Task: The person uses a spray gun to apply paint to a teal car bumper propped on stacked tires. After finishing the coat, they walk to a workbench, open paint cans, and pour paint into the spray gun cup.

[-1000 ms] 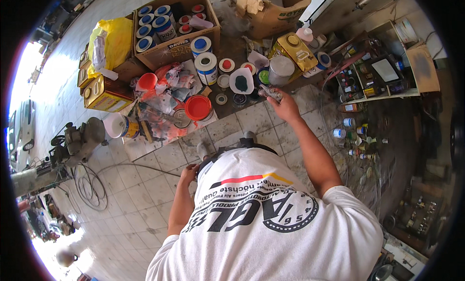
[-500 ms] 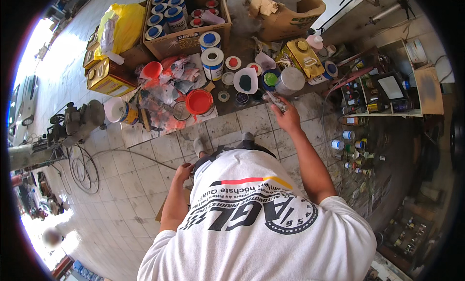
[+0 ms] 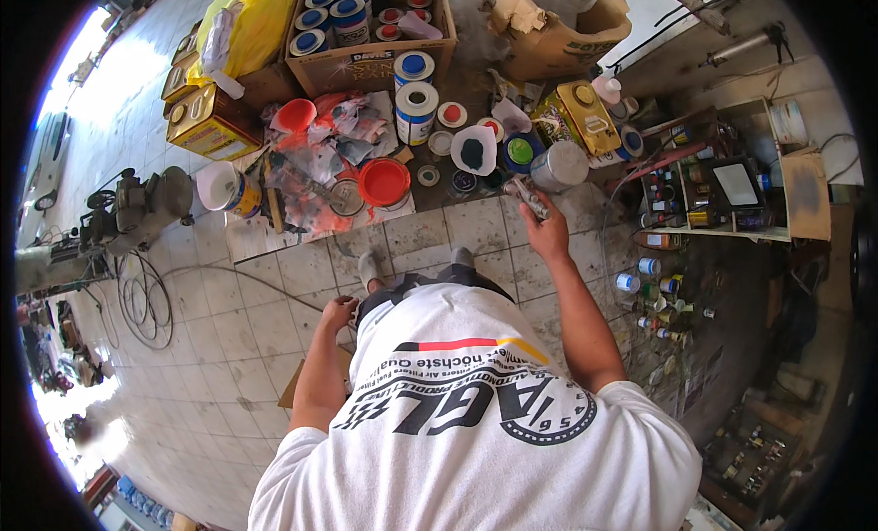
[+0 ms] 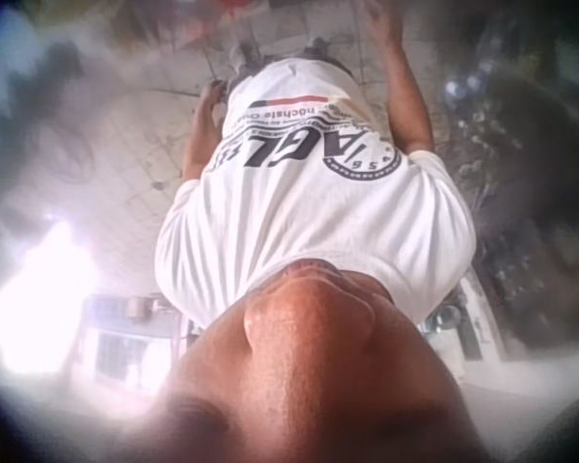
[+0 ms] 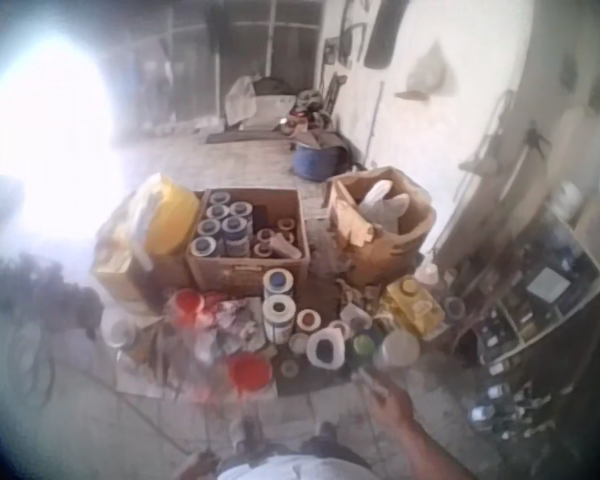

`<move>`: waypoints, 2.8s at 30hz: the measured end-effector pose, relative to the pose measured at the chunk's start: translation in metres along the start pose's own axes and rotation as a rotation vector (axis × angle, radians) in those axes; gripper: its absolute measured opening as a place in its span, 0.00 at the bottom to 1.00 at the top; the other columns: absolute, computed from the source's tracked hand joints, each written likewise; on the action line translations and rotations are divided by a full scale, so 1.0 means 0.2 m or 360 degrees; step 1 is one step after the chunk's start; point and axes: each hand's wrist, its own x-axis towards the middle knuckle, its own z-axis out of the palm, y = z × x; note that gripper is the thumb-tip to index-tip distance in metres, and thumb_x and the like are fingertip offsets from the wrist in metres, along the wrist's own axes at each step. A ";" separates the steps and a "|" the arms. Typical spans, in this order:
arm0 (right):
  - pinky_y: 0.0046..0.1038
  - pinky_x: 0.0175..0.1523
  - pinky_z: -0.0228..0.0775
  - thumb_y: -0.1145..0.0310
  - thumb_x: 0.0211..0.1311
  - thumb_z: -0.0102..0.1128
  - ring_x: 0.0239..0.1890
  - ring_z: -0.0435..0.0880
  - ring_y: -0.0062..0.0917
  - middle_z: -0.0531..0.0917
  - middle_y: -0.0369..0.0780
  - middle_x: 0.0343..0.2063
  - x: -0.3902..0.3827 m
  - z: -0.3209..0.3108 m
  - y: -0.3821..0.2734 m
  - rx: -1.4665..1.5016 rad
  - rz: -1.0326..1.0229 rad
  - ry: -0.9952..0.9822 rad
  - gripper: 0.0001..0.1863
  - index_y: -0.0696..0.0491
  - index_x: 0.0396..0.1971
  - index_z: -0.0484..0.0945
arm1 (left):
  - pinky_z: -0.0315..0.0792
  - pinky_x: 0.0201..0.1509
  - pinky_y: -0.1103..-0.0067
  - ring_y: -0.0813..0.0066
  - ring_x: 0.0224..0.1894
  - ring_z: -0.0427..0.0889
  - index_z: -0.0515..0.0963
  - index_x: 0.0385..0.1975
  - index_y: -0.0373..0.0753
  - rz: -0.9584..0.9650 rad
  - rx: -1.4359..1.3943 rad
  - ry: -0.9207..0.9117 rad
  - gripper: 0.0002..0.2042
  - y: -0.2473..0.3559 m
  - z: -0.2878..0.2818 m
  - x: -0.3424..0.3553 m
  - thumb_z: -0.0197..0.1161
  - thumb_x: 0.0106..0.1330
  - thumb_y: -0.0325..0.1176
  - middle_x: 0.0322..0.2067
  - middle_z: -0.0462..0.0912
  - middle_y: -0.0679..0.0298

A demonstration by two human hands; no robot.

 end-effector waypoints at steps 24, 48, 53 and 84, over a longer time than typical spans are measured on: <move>0.45 0.47 0.76 0.45 0.66 0.59 0.45 0.84 0.51 0.87 0.48 0.41 -0.04 0.04 -0.07 -0.0186 0.0173 -0.0005 0.26 0.41 0.60 0.76 | 0.73 0.31 0.78 0.75 0.32 0.84 0.81 0.54 0.37 -0.0027 -0.0074 -0.0067 0.20 -0.01 -0.09 0.01 0.65 0.69 0.44 0.37 0.87 0.61; 0.46 0.46 0.77 0.46 0.67 0.59 0.42 0.85 0.51 0.87 0.50 0.37 -0.02 0.05 -0.06 -0.0180 0.0212 -0.0027 0.27 0.45 0.60 0.76 | 0.73 0.31 0.79 0.75 0.34 0.83 0.78 0.58 0.40 0.0043 0.0046 -0.0103 0.21 0.02 -0.07 0.04 0.63 0.71 0.45 0.41 0.86 0.63; 0.48 0.46 0.76 0.46 0.66 0.59 0.43 0.85 0.52 0.87 0.52 0.36 -0.01 0.08 -0.01 -0.0263 0.0123 0.0101 0.27 0.47 0.58 0.77 | 0.74 0.31 0.77 0.75 0.34 0.84 0.81 0.54 0.37 0.0055 0.0053 -0.0039 0.20 0.06 -0.05 0.02 0.64 0.69 0.45 0.39 0.87 0.62; 0.47 0.46 0.76 0.46 0.67 0.59 0.43 0.85 0.51 0.87 0.50 0.38 -0.01 0.07 -0.03 -0.0276 0.0181 -0.0029 0.26 0.45 0.58 0.76 | 0.76 0.32 0.76 0.74 0.33 0.85 0.81 0.53 0.35 0.0025 0.0047 -0.0031 0.21 0.06 -0.01 -0.03 0.66 0.68 0.44 0.38 0.88 0.60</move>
